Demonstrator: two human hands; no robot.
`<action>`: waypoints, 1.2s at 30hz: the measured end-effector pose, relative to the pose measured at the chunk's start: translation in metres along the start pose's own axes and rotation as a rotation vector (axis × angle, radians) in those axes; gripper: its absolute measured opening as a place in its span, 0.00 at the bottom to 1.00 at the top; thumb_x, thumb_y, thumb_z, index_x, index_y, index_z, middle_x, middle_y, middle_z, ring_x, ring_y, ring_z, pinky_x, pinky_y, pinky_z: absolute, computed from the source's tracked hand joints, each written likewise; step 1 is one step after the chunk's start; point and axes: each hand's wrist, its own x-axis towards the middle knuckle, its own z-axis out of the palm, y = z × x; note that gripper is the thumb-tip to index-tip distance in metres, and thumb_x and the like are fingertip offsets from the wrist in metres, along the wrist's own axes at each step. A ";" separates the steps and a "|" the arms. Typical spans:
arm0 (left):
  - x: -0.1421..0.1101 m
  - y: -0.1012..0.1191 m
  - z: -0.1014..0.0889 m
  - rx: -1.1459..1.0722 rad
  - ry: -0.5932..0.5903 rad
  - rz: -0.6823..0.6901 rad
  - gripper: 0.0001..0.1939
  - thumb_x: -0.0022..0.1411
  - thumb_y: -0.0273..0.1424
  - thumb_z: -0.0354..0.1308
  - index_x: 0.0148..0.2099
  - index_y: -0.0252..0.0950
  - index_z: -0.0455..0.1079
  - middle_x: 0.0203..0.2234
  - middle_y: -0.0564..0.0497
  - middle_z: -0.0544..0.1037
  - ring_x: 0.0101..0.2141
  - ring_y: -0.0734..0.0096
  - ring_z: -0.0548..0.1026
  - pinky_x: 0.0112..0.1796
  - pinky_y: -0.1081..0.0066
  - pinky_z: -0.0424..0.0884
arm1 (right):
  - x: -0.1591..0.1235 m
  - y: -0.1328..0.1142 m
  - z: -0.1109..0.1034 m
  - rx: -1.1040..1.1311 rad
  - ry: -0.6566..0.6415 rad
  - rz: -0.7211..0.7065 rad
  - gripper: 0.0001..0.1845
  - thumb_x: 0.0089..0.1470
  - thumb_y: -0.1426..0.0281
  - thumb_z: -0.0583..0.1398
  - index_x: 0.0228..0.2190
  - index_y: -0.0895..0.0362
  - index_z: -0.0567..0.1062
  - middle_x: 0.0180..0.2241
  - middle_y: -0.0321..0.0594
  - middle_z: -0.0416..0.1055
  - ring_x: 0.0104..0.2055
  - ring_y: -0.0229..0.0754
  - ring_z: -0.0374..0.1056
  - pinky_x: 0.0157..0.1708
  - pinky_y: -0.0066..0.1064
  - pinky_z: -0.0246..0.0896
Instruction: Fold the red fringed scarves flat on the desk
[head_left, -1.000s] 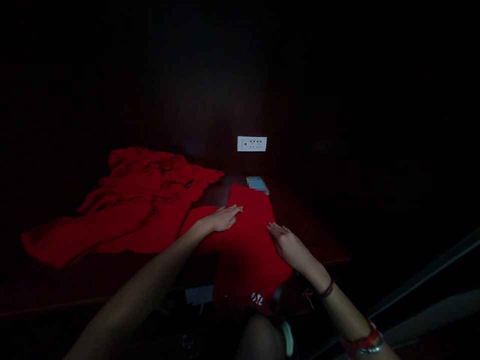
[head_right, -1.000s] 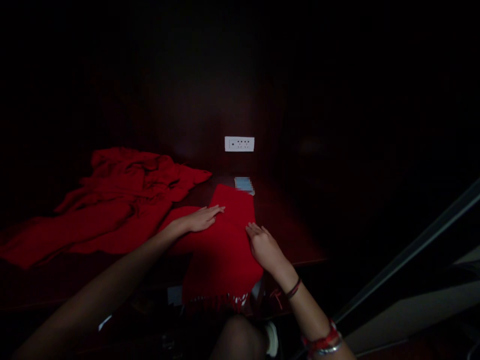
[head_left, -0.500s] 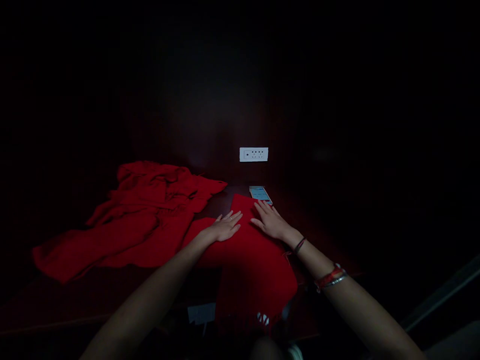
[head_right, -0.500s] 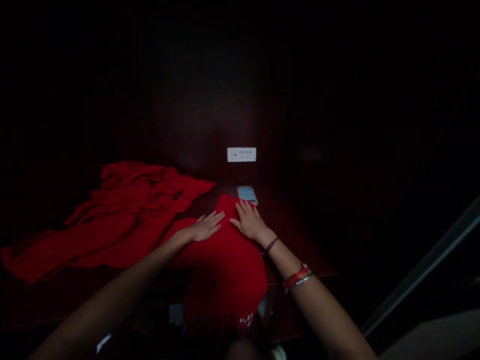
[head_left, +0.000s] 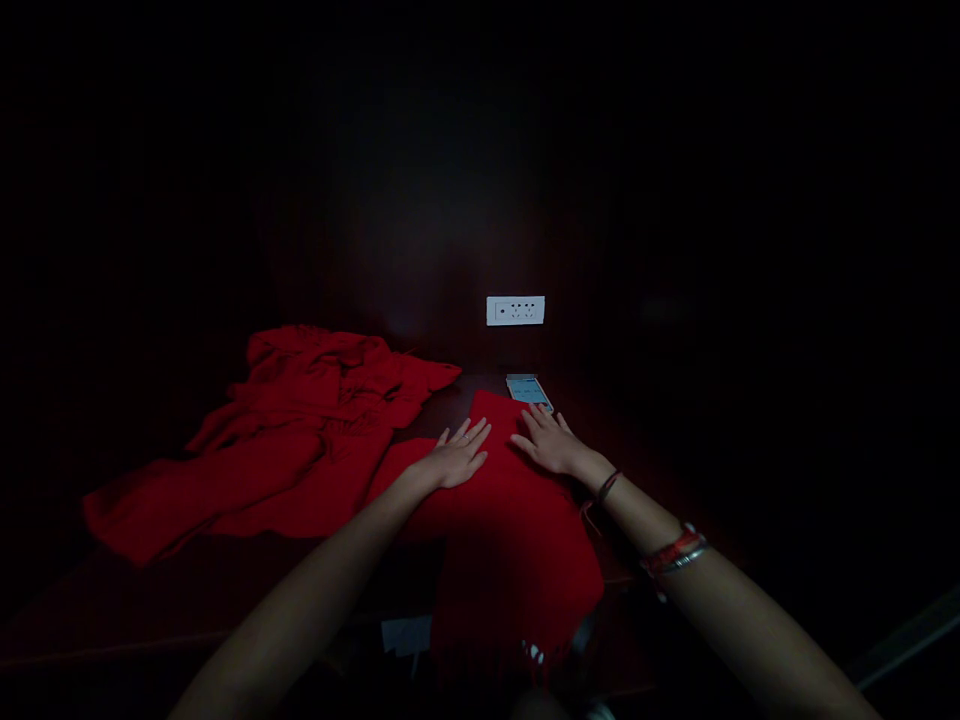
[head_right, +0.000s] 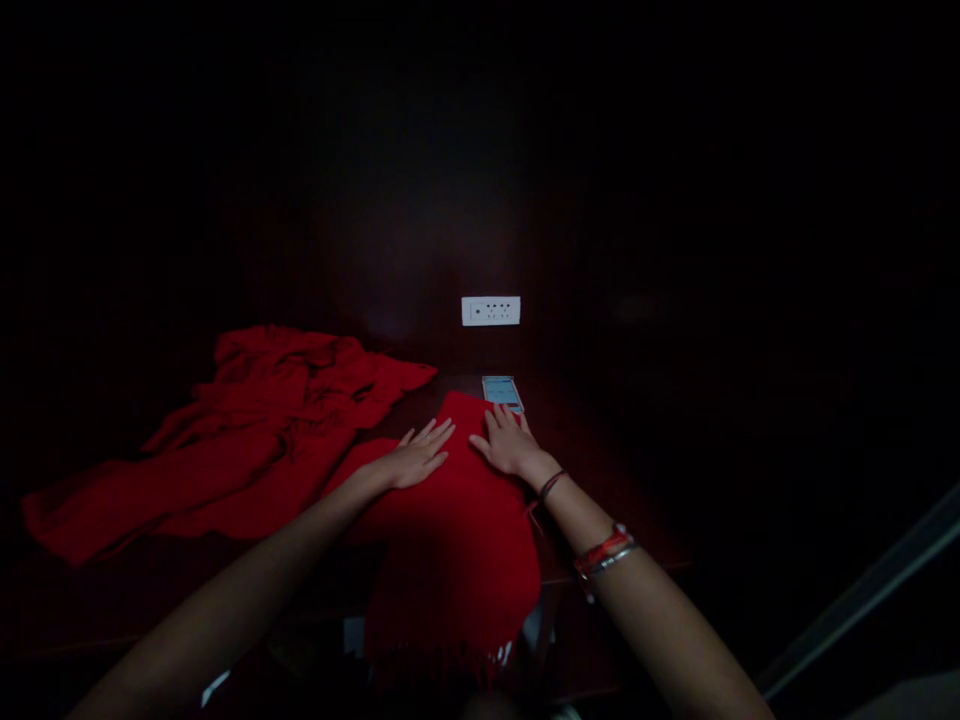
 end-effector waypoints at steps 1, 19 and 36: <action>0.000 -0.001 0.001 0.001 0.045 0.008 0.27 0.60 0.41 0.28 0.59 0.38 0.30 0.57 0.54 0.34 0.55 0.66 0.32 0.51 0.55 0.39 | 0.007 -0.003 -0.002 -0.008 0.045 -0.037 0.39 0.49 0.49 0.34 0.55 0.64 0.43 0.57 0.46 0.33 0.58 0.45 0.26 0.53 0.42 0.25; 0.001 -0.002 -0.003 -0.015 -0.115 -0.196 0.29 0.59 0.42 0.26 0.59 0.35 0.35 0.57 0.52 0.36 0.55 0.61 0.35 0.50 0.54 0.42 | 0.015 0.003 0.007 -0.084 -0.257 0.237 0.40 0.49 0.50 0.36 0.54 0.68 0.41 0.57 0.47 0.30 0.58 0.45 0.28 0.53 0.41 0.30; 0.001 -0.006 -0.001 -0.015 -0.031 -0.240 0.33 0.57 0.47 0.25 0.59 0.34 0.34 0.57 0.50 0.37 0.55 0.61 0.36 0.50 0.53 0.41 | 0.014 0.018 0.007 -0.066 0.014 0.244 0.43 0.48 0.49 0.34 0.54 0.70 0.41 0.57 0.51 0.34 0.58 0.48 0.28 0.53 0.44 0.24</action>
